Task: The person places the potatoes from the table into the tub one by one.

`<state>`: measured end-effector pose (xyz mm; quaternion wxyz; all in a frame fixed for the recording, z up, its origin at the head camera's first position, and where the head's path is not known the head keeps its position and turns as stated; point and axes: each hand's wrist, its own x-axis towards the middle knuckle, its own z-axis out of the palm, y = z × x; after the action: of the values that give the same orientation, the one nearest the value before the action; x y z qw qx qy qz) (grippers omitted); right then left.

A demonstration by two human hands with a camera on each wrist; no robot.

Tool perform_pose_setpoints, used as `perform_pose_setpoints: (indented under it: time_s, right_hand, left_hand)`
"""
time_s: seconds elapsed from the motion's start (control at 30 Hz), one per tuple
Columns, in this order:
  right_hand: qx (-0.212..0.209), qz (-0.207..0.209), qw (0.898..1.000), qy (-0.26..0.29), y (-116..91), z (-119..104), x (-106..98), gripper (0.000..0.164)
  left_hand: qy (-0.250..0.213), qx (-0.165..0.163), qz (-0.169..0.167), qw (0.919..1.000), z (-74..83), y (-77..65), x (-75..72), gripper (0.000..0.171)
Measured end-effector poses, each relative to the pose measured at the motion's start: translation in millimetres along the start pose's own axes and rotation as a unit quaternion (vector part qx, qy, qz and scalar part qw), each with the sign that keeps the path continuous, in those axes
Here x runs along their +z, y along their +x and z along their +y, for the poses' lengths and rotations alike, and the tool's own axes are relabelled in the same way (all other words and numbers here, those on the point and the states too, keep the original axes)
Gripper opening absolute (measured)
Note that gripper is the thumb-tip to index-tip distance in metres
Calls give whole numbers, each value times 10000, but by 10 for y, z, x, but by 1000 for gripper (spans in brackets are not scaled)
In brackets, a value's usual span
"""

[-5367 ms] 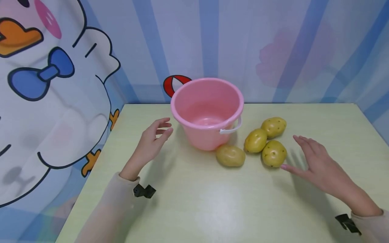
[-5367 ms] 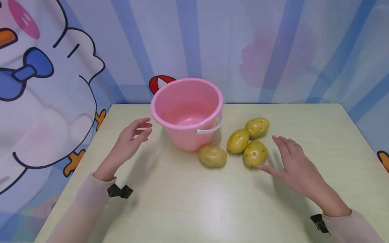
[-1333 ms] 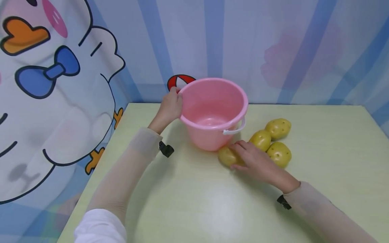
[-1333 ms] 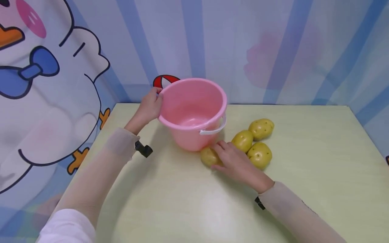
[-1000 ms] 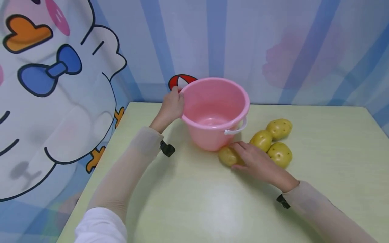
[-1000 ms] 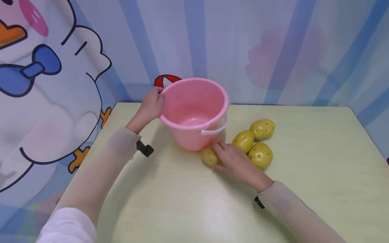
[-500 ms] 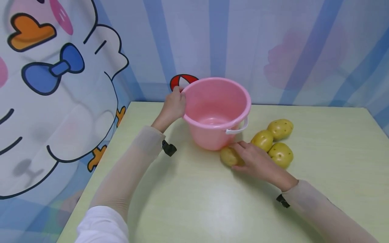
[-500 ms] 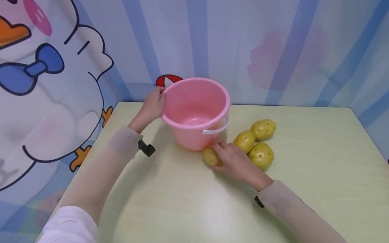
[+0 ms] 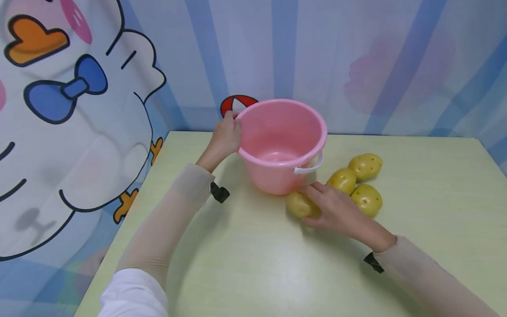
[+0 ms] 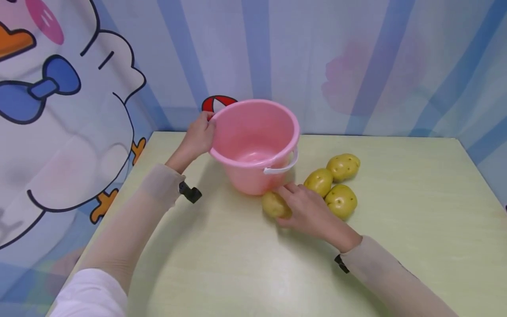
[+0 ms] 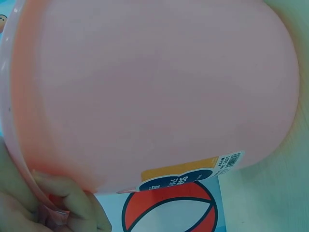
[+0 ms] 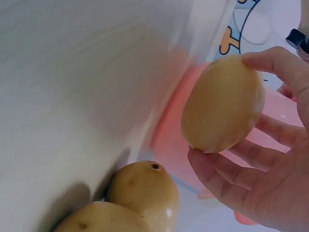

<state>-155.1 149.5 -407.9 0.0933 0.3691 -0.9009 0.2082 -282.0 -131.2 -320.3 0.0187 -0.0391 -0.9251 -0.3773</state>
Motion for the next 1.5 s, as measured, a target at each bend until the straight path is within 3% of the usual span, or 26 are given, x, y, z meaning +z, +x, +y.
perform_pose_setpoints:
  time_s: [0.23, 0.53, 0.77, 1.5]
  right_hand:
    - [244, -276, 9990, 266, -9, -87, -184, 68]
    - [176, -331, 9991, 184, -37, -123, -383, 63]
    - [374, -504, 9977, 266, -97, -164, -595, 58]
    - [355, -43, 9989, 317, -173, -11, -1157, 62]
  left_hand:
    - [11, 68, 1, 10000, 0, 6, 5, 39]
    - [79, 65, 39, 9999, 6, -15, -6, 39]
    - [192, 141, 52, 9997, 8, -19, -21, 39]
    - [94, 220, 19, 9997, 3, -2, -18, 38]
